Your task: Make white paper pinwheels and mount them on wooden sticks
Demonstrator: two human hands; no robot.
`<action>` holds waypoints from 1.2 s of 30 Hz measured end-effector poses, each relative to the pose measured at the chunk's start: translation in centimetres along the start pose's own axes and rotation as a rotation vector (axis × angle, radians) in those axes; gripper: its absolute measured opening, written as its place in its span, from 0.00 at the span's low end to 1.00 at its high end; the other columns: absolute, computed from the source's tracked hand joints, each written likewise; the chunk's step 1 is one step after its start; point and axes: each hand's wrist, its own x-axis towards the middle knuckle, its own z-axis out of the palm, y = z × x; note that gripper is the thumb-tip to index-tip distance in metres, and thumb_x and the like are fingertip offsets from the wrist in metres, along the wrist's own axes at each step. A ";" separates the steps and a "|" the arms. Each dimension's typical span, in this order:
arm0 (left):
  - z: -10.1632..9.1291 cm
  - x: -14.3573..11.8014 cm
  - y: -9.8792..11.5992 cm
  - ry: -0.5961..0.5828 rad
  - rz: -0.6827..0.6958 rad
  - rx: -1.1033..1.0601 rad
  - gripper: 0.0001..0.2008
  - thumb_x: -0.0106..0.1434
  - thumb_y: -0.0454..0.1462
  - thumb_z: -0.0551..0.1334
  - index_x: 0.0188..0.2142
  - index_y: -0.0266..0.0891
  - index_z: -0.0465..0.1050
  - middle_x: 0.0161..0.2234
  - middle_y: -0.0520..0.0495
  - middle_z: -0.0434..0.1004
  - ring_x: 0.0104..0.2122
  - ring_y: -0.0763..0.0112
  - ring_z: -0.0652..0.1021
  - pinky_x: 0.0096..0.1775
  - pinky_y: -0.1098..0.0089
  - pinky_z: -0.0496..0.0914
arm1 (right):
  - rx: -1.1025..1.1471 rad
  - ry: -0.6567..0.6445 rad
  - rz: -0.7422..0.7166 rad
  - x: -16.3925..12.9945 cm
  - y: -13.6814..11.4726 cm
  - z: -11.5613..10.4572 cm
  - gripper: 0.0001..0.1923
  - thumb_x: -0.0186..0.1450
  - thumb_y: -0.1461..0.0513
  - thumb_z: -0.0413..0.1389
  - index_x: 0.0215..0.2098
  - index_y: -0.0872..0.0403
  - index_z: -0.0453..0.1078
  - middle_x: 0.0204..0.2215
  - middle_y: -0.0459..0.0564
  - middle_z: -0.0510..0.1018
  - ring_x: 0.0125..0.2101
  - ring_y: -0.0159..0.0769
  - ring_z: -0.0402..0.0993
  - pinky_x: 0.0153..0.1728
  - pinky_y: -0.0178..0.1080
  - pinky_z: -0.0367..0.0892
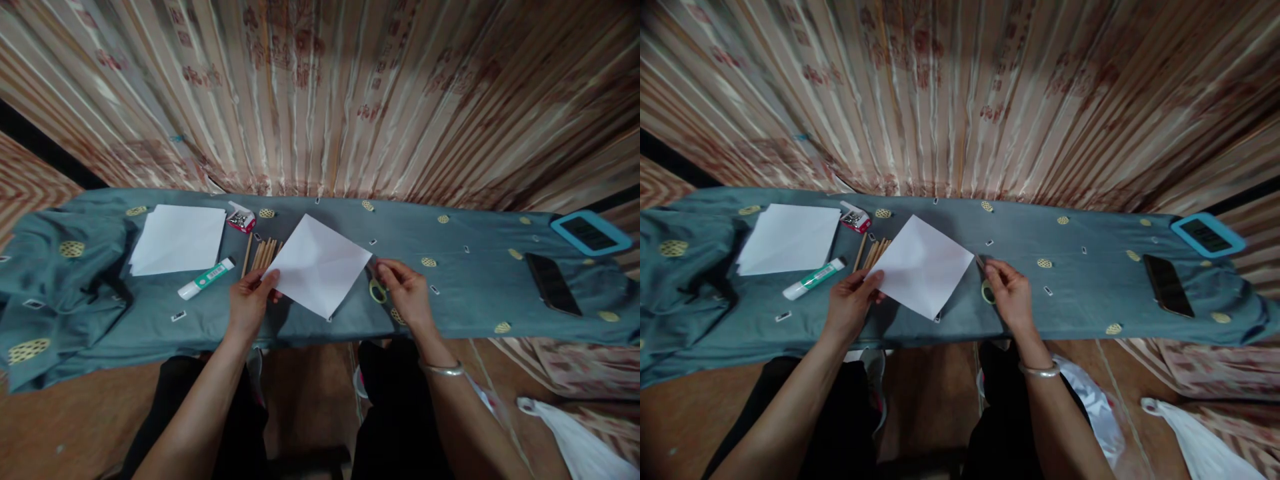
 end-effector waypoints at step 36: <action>1.2 1.0 1.5 0.015 -0.099 -0.276 0.20 0.39 0.43 0.76 0.28 0.34 0.74 0.21 0.55 0.74 0.17 0.81 0.73 0.21 0.79 0.67 | 0.689 -0.235 0.518 0.0 -0.2 0.5 0.16 0.45 0.56 0.70 0.31 0.52 0.77 0.31 0.48 0.83 0.28 0.35 0.80 0.28 0.34 0.75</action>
